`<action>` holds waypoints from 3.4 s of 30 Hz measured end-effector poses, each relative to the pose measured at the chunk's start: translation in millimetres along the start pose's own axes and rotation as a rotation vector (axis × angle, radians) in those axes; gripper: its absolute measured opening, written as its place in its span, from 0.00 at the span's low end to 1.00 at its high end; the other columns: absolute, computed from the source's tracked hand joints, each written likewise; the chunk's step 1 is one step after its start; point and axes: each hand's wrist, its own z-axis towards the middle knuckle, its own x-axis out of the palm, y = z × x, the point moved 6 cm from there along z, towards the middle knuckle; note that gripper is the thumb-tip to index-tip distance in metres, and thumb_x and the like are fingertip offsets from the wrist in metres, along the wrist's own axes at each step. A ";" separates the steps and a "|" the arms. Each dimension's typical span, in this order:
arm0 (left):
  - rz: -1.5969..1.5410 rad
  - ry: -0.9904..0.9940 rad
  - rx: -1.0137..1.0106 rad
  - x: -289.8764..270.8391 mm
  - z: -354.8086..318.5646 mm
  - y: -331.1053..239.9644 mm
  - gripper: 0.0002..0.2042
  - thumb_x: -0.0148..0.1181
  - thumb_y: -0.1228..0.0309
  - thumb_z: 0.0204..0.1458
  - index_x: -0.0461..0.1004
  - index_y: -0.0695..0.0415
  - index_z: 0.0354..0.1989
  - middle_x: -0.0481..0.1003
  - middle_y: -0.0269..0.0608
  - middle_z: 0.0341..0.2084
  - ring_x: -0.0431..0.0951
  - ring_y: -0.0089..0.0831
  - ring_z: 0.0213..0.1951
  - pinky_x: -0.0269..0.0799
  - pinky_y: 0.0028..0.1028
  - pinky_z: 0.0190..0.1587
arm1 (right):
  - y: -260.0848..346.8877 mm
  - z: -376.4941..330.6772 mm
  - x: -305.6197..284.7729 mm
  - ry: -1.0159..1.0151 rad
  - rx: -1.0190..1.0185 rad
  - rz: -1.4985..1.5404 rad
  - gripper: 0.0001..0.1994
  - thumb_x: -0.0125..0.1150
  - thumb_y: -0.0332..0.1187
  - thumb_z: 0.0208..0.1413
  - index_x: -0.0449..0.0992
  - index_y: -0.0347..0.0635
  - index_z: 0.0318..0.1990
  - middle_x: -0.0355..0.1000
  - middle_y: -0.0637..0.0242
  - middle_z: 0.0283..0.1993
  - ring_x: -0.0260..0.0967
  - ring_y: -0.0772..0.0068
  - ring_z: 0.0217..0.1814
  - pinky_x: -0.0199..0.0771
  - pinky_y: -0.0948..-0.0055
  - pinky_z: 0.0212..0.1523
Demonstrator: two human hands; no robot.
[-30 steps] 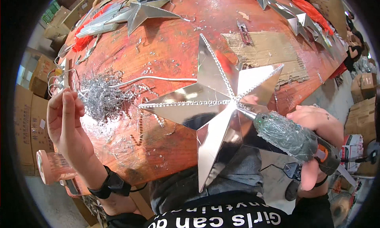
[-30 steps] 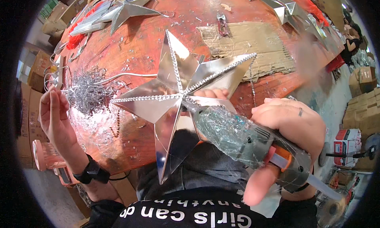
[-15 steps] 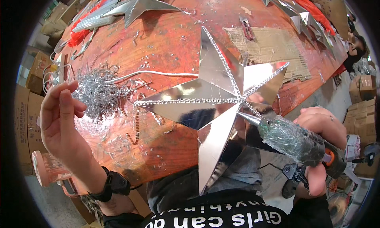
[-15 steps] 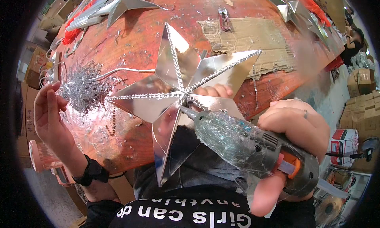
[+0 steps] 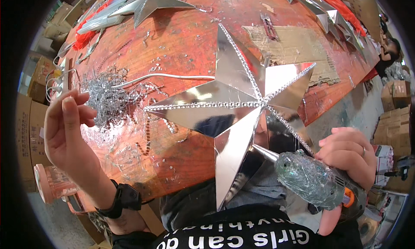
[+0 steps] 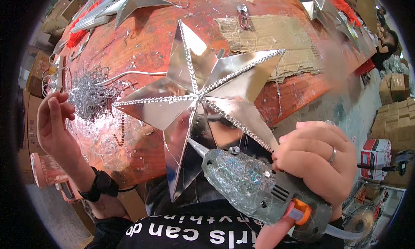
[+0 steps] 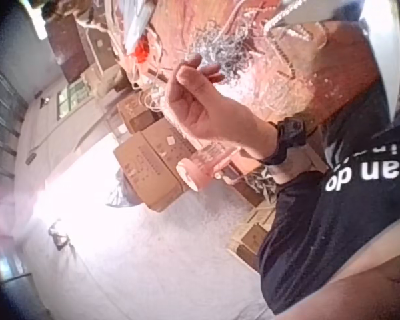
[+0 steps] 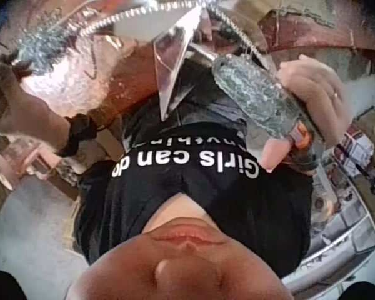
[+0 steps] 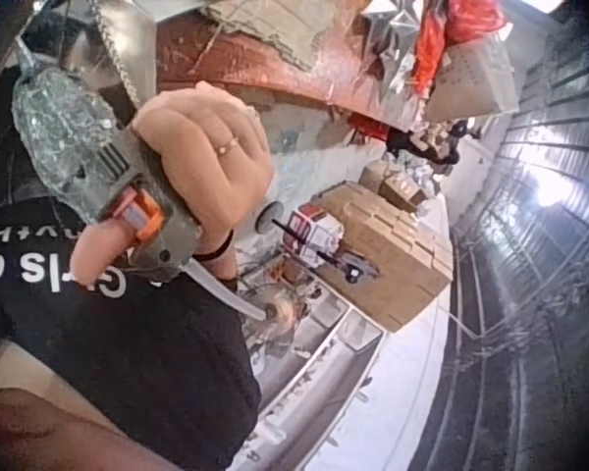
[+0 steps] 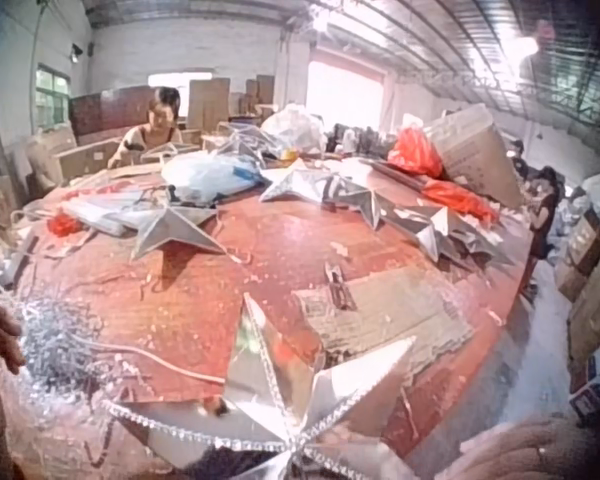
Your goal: The person applies a silver beaded chain to the edges of a large silver star using a hot glue gun. They repeatedly apply glue and press the chain into place along the star's points.
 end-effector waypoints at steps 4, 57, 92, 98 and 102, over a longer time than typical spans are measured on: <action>-0.068 0.054 0.021 0.3 -0.9 0.7 0.06 0.59 0.72 0.56 0.75 0.63 0.34 0.77 0.40 0.27 0.70 0.16 0.23 0.64 0.16 0.26 | 1.4 -1.1 4.9 -0.057 0.012 -0.030 0.14 0.59 0.43 0.27 0.74 0.44 0.21 0.73 0.69 0.23 0.72 0.66 0.27 0.74 0.63 0.35; -0.054 0.110 0.099 4.3 -1.1 -4.9 0.06 0.62 0.78 0.51 0.76 0.67 0.35 0.79 0.51 0.33 0.81 0.32 0.33 0.76 0.21 0.38 | 49.4 -19.4 25.1 0.135 -0.165 0.080 0.12 0.55 0.42 0.28 0.71 0.44 0.19 0.70 0.68 0.21 0.69 0.69 0.25 0.76 0.68 0.34; -0.259 0.306 -0.070 38.8 -14.2 -16.0 0.09 0.52 0.79 0.58 0.72 0.67 0.45 0.78 0.48 0.36 0.79 0.27 0.36 0.74 0.23 0.41 | -25.4 12.3 17.8 0.080 0.213 -0.428 0.23 0.71 0.34 0.39 0.76 0.40 0.46 0.69 0.62 0.49 0.63 0.56 0.52 0.59 0.60 0.53; -0.286 0.316 -0.163 42.8 -15.9 -23.3 0.08 0.53 0.79 0.57 0.70 0.65 0.44 0.79 0.48 0.34 0.79 0.27 0.36 0.74 0.21 0.38 | -32.2 17.8 2.5 -0.252 0.180 -0.480 0.19 0.67 0.29 0.44 0.76 0.39 0.47 0.70 0.60 0.48 0.65 0.57 0.52 0.61 0.62 0.53; -0.291 0.317 -0.159 39.5 -15.2 -4.6 0.06 0.53 0.78 0.57 0.71 0.64 0.41 0.77 0.41 0.33 0.77 0.23 0.36 0.71 0.19 0.36 | 22.2 -11.5 -19.8 -0.263 0.038 -0.195 0.12 0.66 0.28 0.46 0.78 0.41 0.40 0.74 0.64 0.36 0.70 0.67 0.35 0.67 0.70 0.37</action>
